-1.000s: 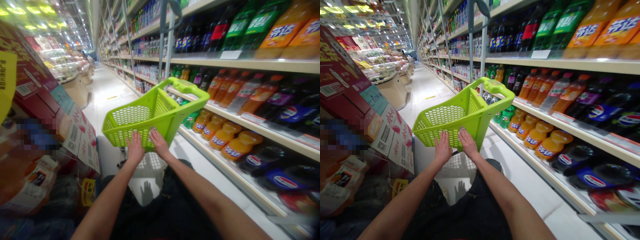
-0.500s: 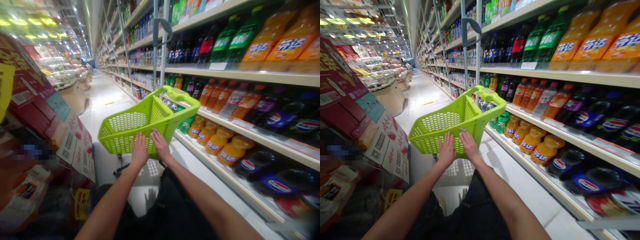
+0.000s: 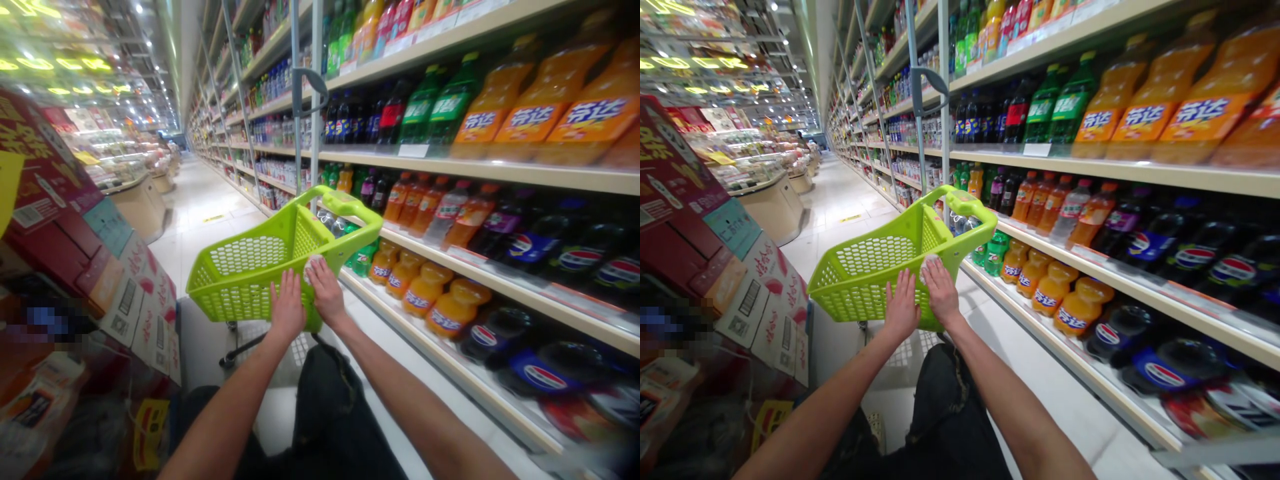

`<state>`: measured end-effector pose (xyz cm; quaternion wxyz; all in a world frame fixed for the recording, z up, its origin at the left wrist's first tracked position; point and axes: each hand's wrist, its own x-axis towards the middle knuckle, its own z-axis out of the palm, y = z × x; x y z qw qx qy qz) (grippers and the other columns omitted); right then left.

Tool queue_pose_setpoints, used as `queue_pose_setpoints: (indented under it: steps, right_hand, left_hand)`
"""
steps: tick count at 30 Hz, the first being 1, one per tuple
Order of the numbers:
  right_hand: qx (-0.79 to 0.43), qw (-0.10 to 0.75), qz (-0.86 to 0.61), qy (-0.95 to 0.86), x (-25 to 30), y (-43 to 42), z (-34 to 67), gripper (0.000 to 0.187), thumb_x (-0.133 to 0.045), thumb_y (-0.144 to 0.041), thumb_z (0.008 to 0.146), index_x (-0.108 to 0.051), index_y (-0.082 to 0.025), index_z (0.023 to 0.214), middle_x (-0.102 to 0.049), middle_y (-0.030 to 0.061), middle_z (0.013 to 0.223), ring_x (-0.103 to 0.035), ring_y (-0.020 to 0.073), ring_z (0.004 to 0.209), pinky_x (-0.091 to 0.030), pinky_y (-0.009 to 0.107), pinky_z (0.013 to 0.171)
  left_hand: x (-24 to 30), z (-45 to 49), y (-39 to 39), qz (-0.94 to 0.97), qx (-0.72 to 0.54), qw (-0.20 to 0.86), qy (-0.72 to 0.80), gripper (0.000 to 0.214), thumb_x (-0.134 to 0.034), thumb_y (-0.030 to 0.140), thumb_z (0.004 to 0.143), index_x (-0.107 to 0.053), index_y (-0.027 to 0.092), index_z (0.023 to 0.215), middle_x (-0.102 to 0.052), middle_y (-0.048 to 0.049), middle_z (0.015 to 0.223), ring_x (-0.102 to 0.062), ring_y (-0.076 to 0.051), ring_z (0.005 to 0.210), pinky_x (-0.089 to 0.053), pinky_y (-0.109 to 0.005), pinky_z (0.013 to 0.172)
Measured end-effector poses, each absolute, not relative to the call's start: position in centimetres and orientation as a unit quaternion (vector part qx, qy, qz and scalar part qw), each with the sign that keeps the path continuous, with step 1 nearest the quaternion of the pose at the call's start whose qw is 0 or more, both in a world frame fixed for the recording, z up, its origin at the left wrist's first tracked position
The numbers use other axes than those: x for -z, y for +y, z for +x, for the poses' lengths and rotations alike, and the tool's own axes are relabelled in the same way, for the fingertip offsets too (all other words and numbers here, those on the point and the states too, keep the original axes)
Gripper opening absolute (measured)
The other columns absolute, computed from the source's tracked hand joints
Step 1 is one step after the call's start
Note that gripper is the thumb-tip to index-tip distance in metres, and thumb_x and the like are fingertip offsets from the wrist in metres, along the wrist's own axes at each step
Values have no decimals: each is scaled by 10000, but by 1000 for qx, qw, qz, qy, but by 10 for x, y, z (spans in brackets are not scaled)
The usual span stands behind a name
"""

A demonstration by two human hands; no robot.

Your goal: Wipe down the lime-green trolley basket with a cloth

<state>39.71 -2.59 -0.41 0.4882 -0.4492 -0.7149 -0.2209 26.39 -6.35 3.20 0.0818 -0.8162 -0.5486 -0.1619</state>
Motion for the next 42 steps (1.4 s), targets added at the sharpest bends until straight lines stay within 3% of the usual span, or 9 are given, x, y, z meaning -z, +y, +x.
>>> queue_pose_setpoints:
  steps: [6,12,16,30,38,42]
  right_hand:
    - [202,462,-446,-740,37,-45,407,472,-341,-23,827,-505,-155,1249,-506,119,1298,-285,206,1323,-395,454,1018]
    - [278,550,-439,-654,-35,-52,429,531,-350,-49,845,-373,-205,1352,-413,90,1381,-272,228,1330,-349,487,1048]
    - [310,573,-472,-594,-59,-36,455,509,-314,-73,857,-388,-208,1343,-366,70,1413,-242,240,1341,-308,522,1060]
    - [185,459,-469,-731,71,-60,423,497,-327,-8,810,-512,-174,1241,-502,113,1305,-308,211,1313,-407,461,1005]
    - [288,586,-501,-568,-35,-43,481,533,-325,-67,831,-383,-208,1342,-325,67,1435,-235,242,1344,-266,528,1072]
    - [293,591,-513,-550,-58,-21,498,517,-325,-82,825,-409,-183,1325,-339,79,1424,-255,242,1337,-297,510,1063]
  left_hand:
    - [-24,266,-65,-823,163,87,-537,713,-452,152,705,-248,97,1385,-153,-114,1497,-92,-224,1384,-116,-509,1104]
    - [-33,273,-62,-825,177,77,-531,713,-438,151,711,-231,82,1390,-146,-111,1499,-93,-223,1384,-107,-519,1104]
    - [-41,279,-63,-831,177,71,-523,713,-434,162,717,-223,70,1391,-143,-119,1498,-91,-233,1384,-107,-528,1101]
    - [-19,272,-68,-849,146,101,-497,660,-385,135,732,-264,79,1378,-171,-108,1494,-107,-226,1382,-124,-531,1097]
    - [-41,281,-62,-848,157,97,-497,688,-400,142,720,-242,59,1384,-130,-119,1498,-99,-241,1382,-140,-550,1091]
    - [-45,288,-61,-849,165,99,-492,695,-405,143,717,-235,61,1386,-133,-117,1499,-104,-248,1381,-145,-551,1090]
